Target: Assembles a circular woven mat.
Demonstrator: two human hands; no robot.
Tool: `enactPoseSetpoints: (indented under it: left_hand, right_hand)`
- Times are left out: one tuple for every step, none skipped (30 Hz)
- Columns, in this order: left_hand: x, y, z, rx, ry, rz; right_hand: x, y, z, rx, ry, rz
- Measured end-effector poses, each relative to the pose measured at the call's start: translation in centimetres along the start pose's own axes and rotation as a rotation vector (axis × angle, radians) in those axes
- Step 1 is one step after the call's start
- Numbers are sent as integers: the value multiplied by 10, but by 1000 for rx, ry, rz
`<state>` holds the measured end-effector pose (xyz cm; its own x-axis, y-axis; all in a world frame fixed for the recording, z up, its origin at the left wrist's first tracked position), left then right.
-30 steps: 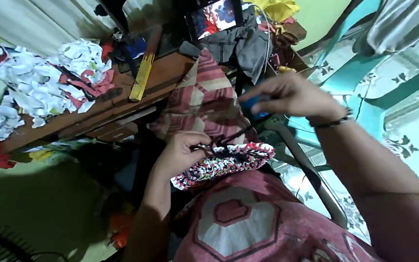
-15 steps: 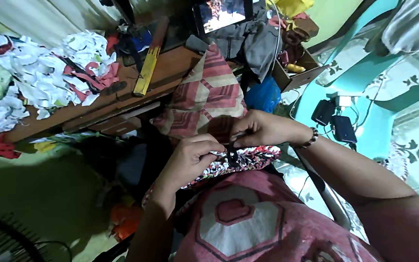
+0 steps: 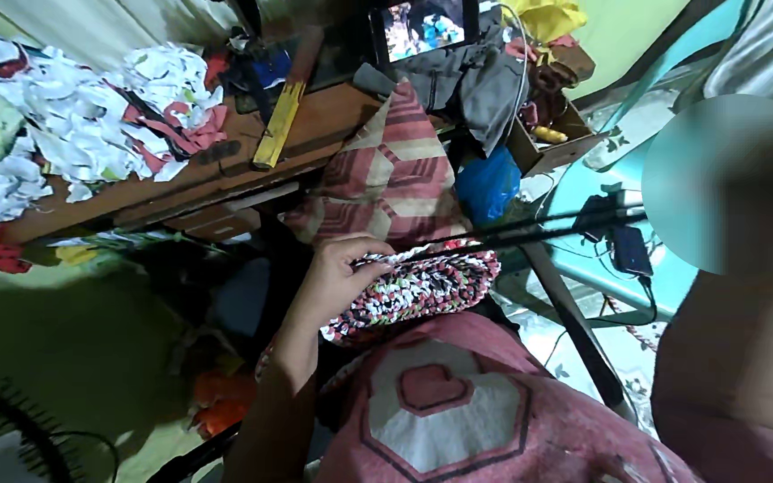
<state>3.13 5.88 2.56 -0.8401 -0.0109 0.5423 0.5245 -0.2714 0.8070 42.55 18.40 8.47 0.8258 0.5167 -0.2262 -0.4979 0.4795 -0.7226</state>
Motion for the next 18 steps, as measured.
enactPoseSetpoints:
  left_hand:
    - [0,0,1,-2,-1,-10]
    - [1,0,1,-6,0,-19]
    - [1,0,1,-12,-1,-25]
    - [1,0,1,-19,-4,-26]
    - [0,1,0,-25,-8,-23]
    - [-1,2,0,-29,-14,-20]
    - [-1,4,1,-31,-20,-20]
    - [-2,5,1,-34,-25,-26]
    - [-3,6,0,-37,-24,-27]
    - [-3,6,-1,-42,-20,-25]
    - [-3,7,-2,-47,-15,-22]
    - [-3,7,-3,-54,-13,-18]
    - [-2,8,-4,-61,-11,-12]
    - [-2,9,-5,-70,-10,-4]
    - [-2,10,-6,-79,-9,-1]
    - [-2,11,-6,-89,-7,-2]
    - [-3,13,-6,-97,-7,-7]
    - [-4,15,-7,-103,-13,-10]
  right_hand:
    - [-24,-12,-6,31,-196,-39]
    - [-49,-22,-10,50,-359,-82]
    - [-62,-28,-14,63,-449,-151]
    - [-66,-30,-14,54,-526,-273]
    - [-62,-28,-12,27,-597,-427]
    - [-57,-23,-5,-31,-596,-558]
    - [-53,-16,3,-100,-541,-696]
    - [-49,-8,11,-151,-508,-869]
    - [-48,0,18,-190,-487,-1073]
    - [-49,8,24,-241,-473,-1222]
    - [-48,16,29,-303,-446,-1326]
    - [-44,23,33,-359,-413,-1403]
    - [-39,29,37,-410,-377,-1459]
    - [-36,33,41,-449,-341,-1493]
    - [-36,37,46,-454,-322,-1496]
    - [-41,40,50,-427,-322,-1457]
    - [-50,45,53,-371,-345,-1372]
    - [-66,50,54,-316,-393,-1249]
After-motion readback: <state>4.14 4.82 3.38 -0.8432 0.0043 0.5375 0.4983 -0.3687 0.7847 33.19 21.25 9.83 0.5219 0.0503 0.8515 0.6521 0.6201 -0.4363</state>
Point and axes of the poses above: each hand's wrist, its own z-axis towards the middle knuckle, its own x-axis out of the back of the hand, y = z × x, the point moved 8 cm from there along z, towards the middle knuckle, and after that the axes turned 5 degrees about x, right-handed, at the moved point
